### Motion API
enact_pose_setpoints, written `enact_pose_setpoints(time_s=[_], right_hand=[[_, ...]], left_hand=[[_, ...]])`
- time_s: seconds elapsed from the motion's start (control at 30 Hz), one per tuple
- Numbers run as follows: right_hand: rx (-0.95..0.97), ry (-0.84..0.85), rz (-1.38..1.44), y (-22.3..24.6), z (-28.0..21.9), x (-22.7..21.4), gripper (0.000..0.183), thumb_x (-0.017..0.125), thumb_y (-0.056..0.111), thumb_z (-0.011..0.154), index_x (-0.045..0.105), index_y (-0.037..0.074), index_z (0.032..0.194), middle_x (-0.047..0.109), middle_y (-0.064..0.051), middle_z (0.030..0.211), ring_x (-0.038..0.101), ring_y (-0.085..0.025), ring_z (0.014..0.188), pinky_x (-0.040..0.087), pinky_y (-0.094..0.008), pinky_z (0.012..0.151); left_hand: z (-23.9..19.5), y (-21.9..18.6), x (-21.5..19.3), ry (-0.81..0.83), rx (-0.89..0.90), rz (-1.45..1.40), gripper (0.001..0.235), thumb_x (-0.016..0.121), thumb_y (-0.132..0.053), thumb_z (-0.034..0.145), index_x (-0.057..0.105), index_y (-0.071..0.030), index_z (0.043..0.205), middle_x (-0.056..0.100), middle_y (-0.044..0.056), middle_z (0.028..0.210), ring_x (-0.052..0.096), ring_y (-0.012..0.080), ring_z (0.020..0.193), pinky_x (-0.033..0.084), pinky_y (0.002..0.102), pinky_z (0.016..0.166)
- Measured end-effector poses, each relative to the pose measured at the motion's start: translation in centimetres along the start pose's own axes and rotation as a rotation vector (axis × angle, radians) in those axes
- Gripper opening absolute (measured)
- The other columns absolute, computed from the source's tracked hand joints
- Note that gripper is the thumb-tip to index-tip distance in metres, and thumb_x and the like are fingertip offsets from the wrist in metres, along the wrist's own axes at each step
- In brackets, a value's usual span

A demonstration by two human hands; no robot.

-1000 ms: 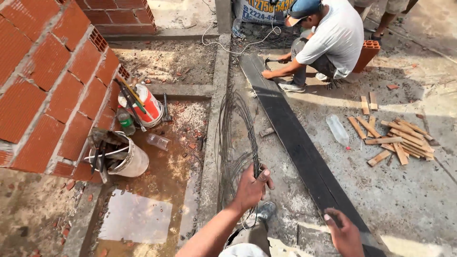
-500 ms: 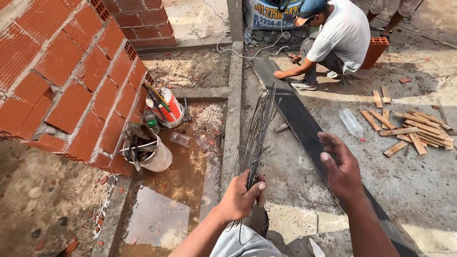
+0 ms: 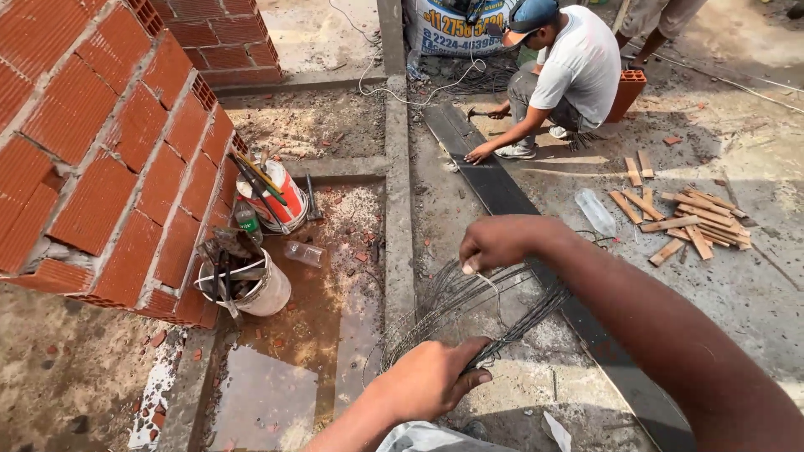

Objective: Preparing individual wire ties from a large bundle using pliers on a construction site.

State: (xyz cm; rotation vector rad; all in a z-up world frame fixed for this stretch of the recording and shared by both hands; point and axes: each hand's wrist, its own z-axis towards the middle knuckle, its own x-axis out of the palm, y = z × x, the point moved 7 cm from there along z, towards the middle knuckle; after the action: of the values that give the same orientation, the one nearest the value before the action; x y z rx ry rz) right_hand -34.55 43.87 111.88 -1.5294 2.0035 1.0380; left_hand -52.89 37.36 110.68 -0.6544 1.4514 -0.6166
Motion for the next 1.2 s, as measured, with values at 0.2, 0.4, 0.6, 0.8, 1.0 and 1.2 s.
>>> enact_pose_setpoints(time_s=[0.2,0.4,0.6,0.8,1.0,1.2], right_hand=[[0.386,-0.609,-0.131,3.2,-6.3,-7.9,0.053,0.055,0.054,0.096,0.054,0.029,0.142,0.056,0.0,0.147,0.055,-0.023,0.132,0.049,-0.05,0.109],[0.257,-0.367,0.381,1.9,0.5,9.8,0.066,0.072,0.049,0.095,0.053,0.008,0.143,0.036,-0.014,0.163,0.039,-0.028,0.151,0.03,-0.037,0.122],[-0.421,-1.327,0.575,12.2,2.4,2.6,0.04,0.051,0.047,0.103,0.062,0.016,0.126,0.029,-0.007,0.169,0.015,-0.031,0.162,0.013,-0.062,0.132],[0.47,-0.828,0.794,11.6,-1.1,13.3,0.06,0.059,0.049,0.091,0.066,0.009,0.134,0.082,-0.007,0.119,0.082,-0.016,0.092,0.065,-0.028,0.074],[0.699,-0.353,-0.117,9.9,-7.7,4.1,0.035,0.047,0.054,0.106,0.064,0.029,0.089,0.063,0.005,0.066,0.06,-0.009,0.055,0.057,-0.026,0.06],[0.366,-0.066,0.357,11.7,2.6,6.9,0.022,0.066,0.035,0.099,0.078,0.019,0.108,0.067,-0.005,0.076,0.055,-0.018,0.061,0.04,-0.037,0.058]], left_hand=[[-4.4,8.3,-6.4,-0.021,-0.129,-0.187,0.027,0.055,-0.032,0.106,0.053,-0.008,0.118,0.06,0.022,0.07,0.053,0.0455,0.058,0.037,0.051,0.055],[-7.0,12.3,-9.8,0.149,-0.259,-0.332,0.064,0.053,-0.026,0.103,0.029,-0.014,0.161,0.059,0.02,0.127,0.053,0.0292,0.113,0.045,0.048,0.1],[-6.0,8.7,-15.3,0.021,0.076,-0.387,0.037,0.052,-0.028,0.103,0.056,-0.007,0.133,0.074,0.012,0.121,0.073,0.0272,0.099,0.058,0.046,0.09],[-6.4,14.3,-9.9,-0.016,-0.172,-0.109,0.051,0.051,-0.034,0.105,0.046,-0.01,0.15,0.064,0.029,0.075,0.06,0.0502,0.063,0.048,0.058,0.065],[-8.4,7.0,-1.6,0.441,0.072,0.309,0.027,0.043,-0.018,0.106,0.04,-0.002,0.128,0.07,0.024,0.08,0.067,0.0535,0.07,0.05,0.063,0.057],[-9.5,3.5,-1.8,0.404,0.225,0.37,0.024,0.045,-0.021,0.105,0.046,-0.002,0.121,0.071,0.021,0.076,0.067,0.0554,0.068,0.05,0.065,0.059]])
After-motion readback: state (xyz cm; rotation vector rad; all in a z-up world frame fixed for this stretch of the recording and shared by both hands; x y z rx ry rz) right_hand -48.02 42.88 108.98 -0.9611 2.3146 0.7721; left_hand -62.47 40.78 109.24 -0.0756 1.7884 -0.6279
